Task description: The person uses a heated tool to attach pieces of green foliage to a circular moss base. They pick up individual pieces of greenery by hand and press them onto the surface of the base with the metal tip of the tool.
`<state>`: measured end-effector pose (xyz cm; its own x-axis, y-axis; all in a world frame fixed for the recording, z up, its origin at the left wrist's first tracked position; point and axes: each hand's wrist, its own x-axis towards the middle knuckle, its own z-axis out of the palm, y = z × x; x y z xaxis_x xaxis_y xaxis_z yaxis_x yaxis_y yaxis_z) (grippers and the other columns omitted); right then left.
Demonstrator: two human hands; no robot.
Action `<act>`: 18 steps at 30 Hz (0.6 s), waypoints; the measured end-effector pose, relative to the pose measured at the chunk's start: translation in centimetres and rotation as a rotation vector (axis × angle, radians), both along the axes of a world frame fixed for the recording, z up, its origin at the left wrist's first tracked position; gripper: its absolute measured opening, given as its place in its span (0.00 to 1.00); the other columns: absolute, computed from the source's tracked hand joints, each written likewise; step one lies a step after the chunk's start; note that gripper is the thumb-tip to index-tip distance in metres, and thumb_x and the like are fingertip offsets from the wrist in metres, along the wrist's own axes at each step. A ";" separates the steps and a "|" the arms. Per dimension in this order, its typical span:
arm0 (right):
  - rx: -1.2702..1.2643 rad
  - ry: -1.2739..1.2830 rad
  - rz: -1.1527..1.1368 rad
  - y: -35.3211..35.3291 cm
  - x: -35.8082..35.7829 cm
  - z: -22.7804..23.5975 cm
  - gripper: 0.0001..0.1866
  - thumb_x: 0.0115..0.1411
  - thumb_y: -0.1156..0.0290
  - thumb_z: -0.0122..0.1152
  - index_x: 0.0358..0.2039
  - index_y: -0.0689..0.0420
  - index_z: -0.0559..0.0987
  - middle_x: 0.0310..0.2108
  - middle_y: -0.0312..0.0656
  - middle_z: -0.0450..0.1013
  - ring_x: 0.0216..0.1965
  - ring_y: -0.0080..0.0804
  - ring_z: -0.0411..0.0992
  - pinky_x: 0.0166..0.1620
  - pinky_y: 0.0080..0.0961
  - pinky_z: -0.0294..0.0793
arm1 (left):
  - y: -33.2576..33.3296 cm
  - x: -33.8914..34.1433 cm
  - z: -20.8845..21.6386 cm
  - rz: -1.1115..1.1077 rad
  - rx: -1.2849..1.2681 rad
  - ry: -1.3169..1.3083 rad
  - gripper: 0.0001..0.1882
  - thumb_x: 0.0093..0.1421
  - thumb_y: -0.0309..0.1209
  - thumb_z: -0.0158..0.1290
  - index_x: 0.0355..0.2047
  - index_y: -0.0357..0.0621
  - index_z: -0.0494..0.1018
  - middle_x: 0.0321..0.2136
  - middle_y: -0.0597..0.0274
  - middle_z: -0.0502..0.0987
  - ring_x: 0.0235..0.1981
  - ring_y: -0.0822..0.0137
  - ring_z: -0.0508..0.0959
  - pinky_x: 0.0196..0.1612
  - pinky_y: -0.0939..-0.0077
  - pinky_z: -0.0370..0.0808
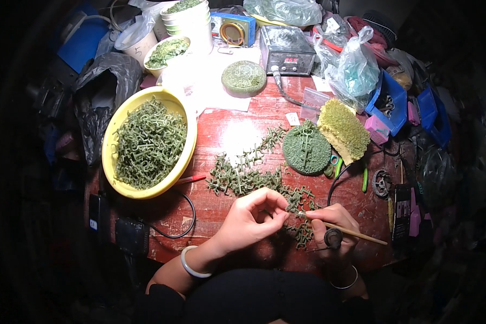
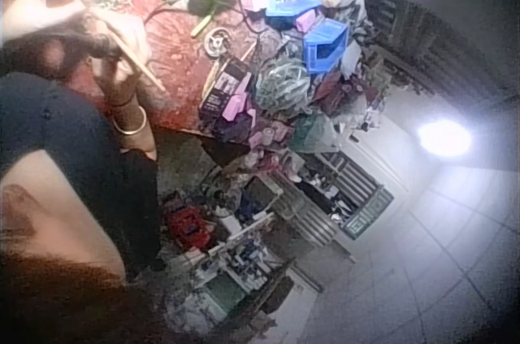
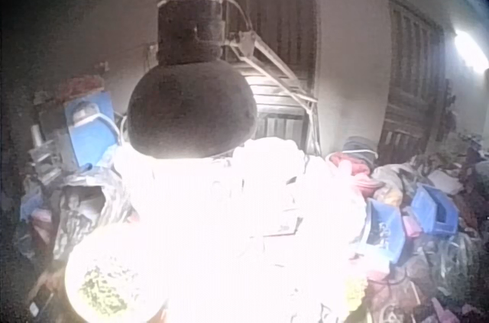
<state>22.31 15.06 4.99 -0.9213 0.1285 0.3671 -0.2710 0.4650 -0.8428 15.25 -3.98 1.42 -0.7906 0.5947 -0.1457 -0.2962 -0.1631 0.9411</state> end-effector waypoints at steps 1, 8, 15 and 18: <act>-0.001 0.000 0.002 -0.1 0.0 -0.1 0.10 0.53 0.84 0.65 0.36 0.60 0.82 0.26 0.43 0.74 0.25 0.33 0.74 0.30 0.26 0.72 | 0.0 0.0 0.0 0.009 -0.012 0.018 0.09 0.60 0.20 0.59 0.41 0.39 0.74 0.33 0.71 0.75 0.34 0.84 0.74 0.37 0.89 0.73; -0.013 0.041 -0.044 -0.1 -0.2 -0.5 0.05 0.56 0.83 0.60 0.34 0.63 0.81 0.27 0.42 0.75 0.27 0.29 0.73 0.32 0.23 0.71 | 0.0 0.0 0.3 0.013 0.001 -0.001 0.10 0.60 0.20 0.59 0.42 0.39 0.73 0.34 0.71 0.75 0.35 0.84 0.74 0.36 0.89 0.73; -0.031 0.031 -0.037 0.0 0.0 -0.5 0.05 0.57 0.83 0.60 0.34 0.64 0.82 0.28 0.42 0.76 0.27 0.28 0.73 0.32 0.22 0.71 | 0.0 0.0 0.3 0.009 0.007 -0.017 0.11 0.60 0.19 0.59 0.42 0.39 0.72 0.34 0.71 0.75 0.35 0.83 0.75 0.37 0.89 0.73; -0.026 0.004 -0.028 0.1 0.0 -0.5 0.05 0.58 0.82 0.59 0.34 0.64 0.82 0.28 0.43 0.76 0.27 0.27 0.75 0.32 0.21 0.72 | 0.1 -0.1 0.4 0.013 0.009 -0.017 0.11 0.60 0.19 0.59 0.42 0.39 0.72 0.34 0.70 0.75 0.35 0.83 0.75 0.37 0.89 0.73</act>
<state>22.35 15.11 4.52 -0.9158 0.1640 0.3666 -0.2611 0.4505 -0.8538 15.19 -3.91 1.85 -0.7957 0.5857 -0.1543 -0.3102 -0.1752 0.9344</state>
